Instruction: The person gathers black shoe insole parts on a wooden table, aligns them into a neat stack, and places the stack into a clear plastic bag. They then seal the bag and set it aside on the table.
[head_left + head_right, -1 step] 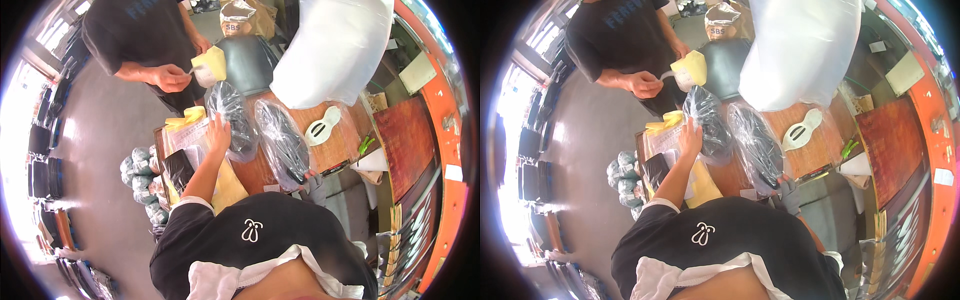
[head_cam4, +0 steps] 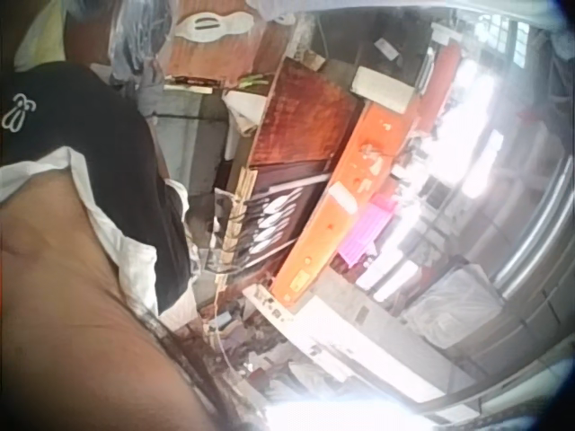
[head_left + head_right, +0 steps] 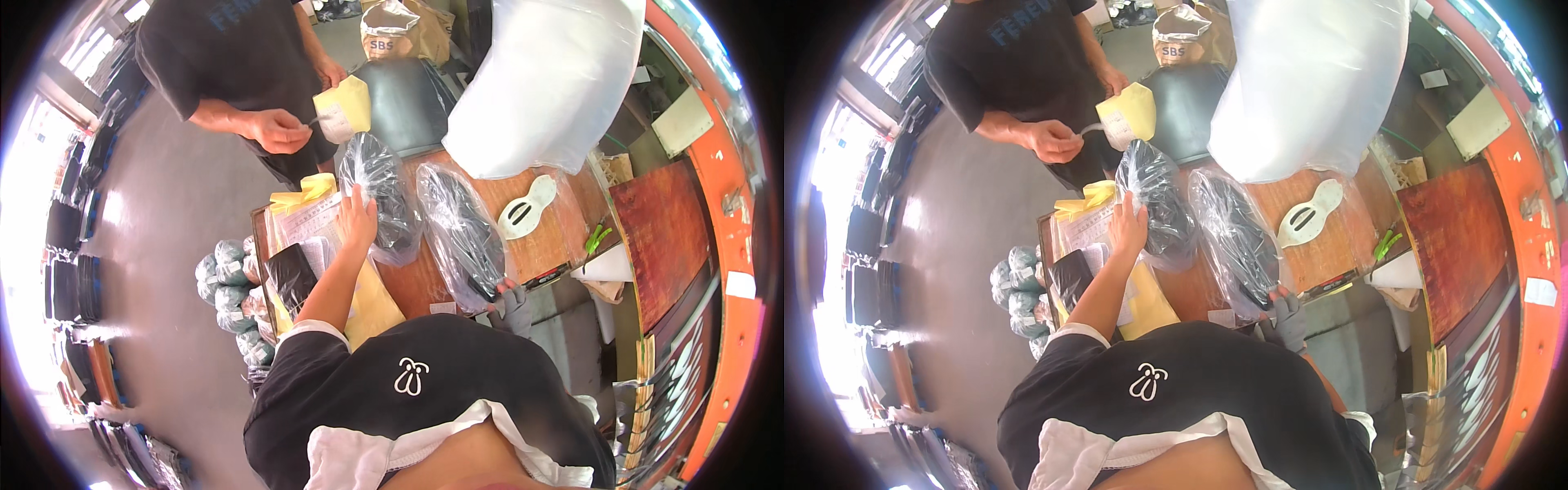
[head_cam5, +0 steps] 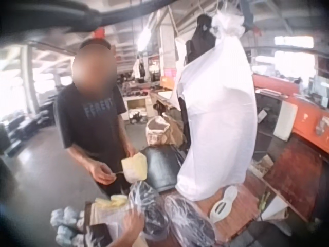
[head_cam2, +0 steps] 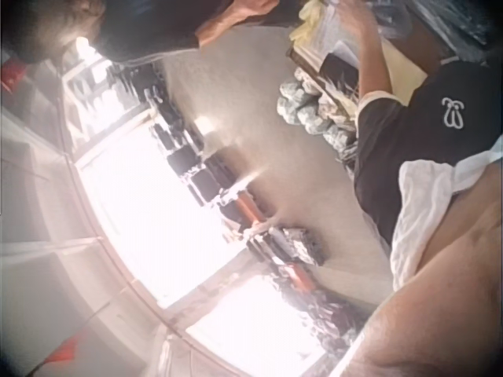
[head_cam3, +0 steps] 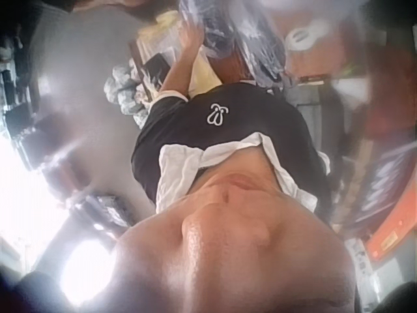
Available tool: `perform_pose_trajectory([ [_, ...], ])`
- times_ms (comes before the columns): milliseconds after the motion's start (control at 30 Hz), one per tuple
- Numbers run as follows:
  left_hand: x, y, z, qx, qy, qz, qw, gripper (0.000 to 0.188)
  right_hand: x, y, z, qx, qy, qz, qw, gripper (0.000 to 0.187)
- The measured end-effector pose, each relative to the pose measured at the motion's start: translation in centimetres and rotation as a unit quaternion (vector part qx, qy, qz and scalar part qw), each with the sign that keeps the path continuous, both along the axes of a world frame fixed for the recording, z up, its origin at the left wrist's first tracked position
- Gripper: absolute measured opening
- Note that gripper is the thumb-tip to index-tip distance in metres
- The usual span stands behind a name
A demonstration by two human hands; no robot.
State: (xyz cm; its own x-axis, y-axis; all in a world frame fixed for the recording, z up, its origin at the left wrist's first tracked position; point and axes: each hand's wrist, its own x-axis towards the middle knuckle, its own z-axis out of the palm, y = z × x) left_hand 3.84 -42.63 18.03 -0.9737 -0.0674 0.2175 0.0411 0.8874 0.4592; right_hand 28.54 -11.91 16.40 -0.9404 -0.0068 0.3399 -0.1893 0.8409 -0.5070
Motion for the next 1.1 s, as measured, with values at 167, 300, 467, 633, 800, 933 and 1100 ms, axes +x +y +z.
perform_pose_trajectory([
  [167,-0.1,0.1,-0.3,-0.003,0.014,0.002,1.0,0.054,-0.3,-0.1,0.4,0.024,0.025,-0.01,0.999,0.056],
  [300,0.0,0.1,-0.7,0.002,0.02,0.0,1.0,0.054,-0.1,-0.7,1.3,0.023,0.027,-0.026,0.999,0.055],
  [467,0.0,0.0,-0.4,0.006,0.015,-0.003,1.0,0.055,0.0,-1.1,1.9,0.031,0.043,-0.034,0.998,0.049],
  [633,0.2,0.0,0.1,0.02,-0.001,-0.008,1.0,0.054,0.0,-1.1,1.9,0.037,0.031,-0.032,0.998,0.045],
  [800,0.1,0.1,0.0,0.033,-0.021,-0.007,0.999,0.054,0.0,-1.1,1.9,0.027,0.026,-0.02,0.999,0.045],
  [933,-0.1,0.1,-0.2,0.043,-0.015,0.003,0.999,0.054,-0.1,-1.2,1.8,0.016,0.048,-0.021,0.999,0.044],
  [1100,0.0,0.0,-0.3,0.036,-0.027,-0.006,0.999,0.055,0.0,-1.3,1.6,0.034,0.059,-0.028,0.997,0.043],
])
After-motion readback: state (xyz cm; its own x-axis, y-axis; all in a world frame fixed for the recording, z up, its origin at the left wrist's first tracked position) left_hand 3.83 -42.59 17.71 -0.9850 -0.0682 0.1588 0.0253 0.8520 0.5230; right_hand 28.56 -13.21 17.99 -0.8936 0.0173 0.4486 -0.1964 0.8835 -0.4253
